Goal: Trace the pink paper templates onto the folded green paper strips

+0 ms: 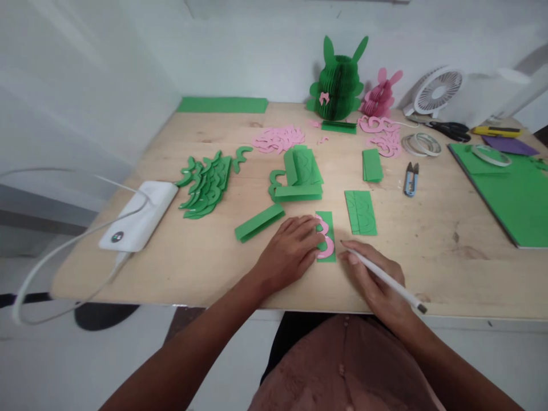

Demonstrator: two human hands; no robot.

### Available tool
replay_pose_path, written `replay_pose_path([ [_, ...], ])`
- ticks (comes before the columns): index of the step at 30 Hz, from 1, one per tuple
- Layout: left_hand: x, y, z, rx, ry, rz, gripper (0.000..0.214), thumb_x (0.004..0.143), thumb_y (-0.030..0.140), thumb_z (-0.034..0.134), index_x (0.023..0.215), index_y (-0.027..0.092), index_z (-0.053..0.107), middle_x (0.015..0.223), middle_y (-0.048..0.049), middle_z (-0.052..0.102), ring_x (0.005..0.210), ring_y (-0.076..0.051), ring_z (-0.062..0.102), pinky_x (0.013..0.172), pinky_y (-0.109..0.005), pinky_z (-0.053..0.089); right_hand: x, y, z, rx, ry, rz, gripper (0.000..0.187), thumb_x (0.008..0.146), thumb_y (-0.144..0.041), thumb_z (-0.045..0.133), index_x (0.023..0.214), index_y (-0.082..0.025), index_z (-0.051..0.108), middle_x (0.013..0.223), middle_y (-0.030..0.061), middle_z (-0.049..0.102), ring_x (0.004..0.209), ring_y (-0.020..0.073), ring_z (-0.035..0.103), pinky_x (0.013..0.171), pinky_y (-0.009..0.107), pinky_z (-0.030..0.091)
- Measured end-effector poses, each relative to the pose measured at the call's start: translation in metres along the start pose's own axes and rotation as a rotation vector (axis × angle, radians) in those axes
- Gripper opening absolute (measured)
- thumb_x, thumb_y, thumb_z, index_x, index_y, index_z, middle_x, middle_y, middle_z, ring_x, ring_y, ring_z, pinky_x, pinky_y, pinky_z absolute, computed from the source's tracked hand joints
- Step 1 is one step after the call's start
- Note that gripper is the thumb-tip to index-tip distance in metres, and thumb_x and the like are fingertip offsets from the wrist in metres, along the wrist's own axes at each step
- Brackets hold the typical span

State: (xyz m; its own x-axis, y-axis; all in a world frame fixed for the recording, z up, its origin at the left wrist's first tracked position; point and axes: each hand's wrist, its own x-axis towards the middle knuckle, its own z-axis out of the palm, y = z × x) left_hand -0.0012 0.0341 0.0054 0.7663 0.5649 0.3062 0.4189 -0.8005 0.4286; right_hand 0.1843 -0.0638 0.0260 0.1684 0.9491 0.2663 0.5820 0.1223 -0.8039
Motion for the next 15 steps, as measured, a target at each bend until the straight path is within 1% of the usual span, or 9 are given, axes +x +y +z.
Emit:
replay_pose_path([
  [1,0.000,0.000,0.000,0.001,-0.001,0.002,0.024,0.091,0.021,0.046,0.111,0.021,0.060,0.133,-0.0104,0.054,0.131,-0.026,0.043,0.108,-0.047,0.036,0.002,0.000,0.000,-0.036,-0.027,-0.058,0.021,0.092,-0.025,0.053,0.108,-0.023,0.067,0.102,0.0052,0.074,0.091,0.0204,0.070,0.080,0.034,0.058],
  [3,0.000,-0.001,0.001,0.003,0.002,0.009,0.025,0.091,0.021,0.046,0.112,0.020,0.060,0.134,-0.0107,0.054,0.131,-0.026,0.043,0.108,-0.047,0.036,0.005,0.002,0.000,-0.116,-0.081,-0.179,0.026,0.093,-0.020,0.050,0.113,-0.023,0.066,0.105,0.0056,0.074,0.092,0.0208,0.070,0.082,0.036,0.057],
  [5,0.000,-0.001,0.001,0.006,0.009,0.014,0.026,0.091,0.021,0.046,0.114,0.020,0.060,0.135,-0.0113,0.053,0.131,-0.026,0.043,0.108,-0.047,0.036,0.008,0.006,0.001,-0.189,-0.123,-0.276,0.028,0.094,-0.018,0.047,0.115,-0.022,0.065,0.100,0.0066,0.074,0.087,0.0207,0.070,0.080,0.037,0.057],
  [6,0.000,-0.002,0.001,0.006,0.011,0.015,0.026,0.092,0.021,0.046,0.114,0.020,0.060,0.135,-0.0116,0.053,0.131,-0.027,0.043,0.108,-0.047,0.036,0.008,0.008,0.002,-0.227,-0.145,-0.303,0.029,0.094,-0.017,0.047,0.116,-0.022,0.065,0.098,0.0068,0.075,0.086,0.0207,0.069,0.079,0.037,0.057],
  [9,0.000,-0.002,0.002,0.003,0.012,0.013,0.025,0.092,0.021,0.046,0.113,0.020,0.061,0.135,-0.0113,0.053,0.131,-0.026,0.044,0.108,-0.047,0.036,0.008,0.013,0.002,-0.311,-0.174,-0.337,0.028,0.096,-0.019,0.046,0.117,-0.021,0.065,0.093,0.0072,0.074,0.086,0.0212,0.068,0.077,0.037,0.055],
  [15,0.000,-0.001,0.001,0.004,0.011,0.007,0.025,0.091,0.020,0.047,0.112,0.020,0.061,0.134,-0.0104,0.054,0.130,-0.026,0.044,0.108,-0.047,0.036,0.004,0.013,0.002,-0.376,-0.168,-0.382,0.029,0.097,-0.017,0.045,0.119,-0.018,0.063,0.088,0.0082,0.073,0.083,0.0218,0.065,0.075,0.036,0.052],
])
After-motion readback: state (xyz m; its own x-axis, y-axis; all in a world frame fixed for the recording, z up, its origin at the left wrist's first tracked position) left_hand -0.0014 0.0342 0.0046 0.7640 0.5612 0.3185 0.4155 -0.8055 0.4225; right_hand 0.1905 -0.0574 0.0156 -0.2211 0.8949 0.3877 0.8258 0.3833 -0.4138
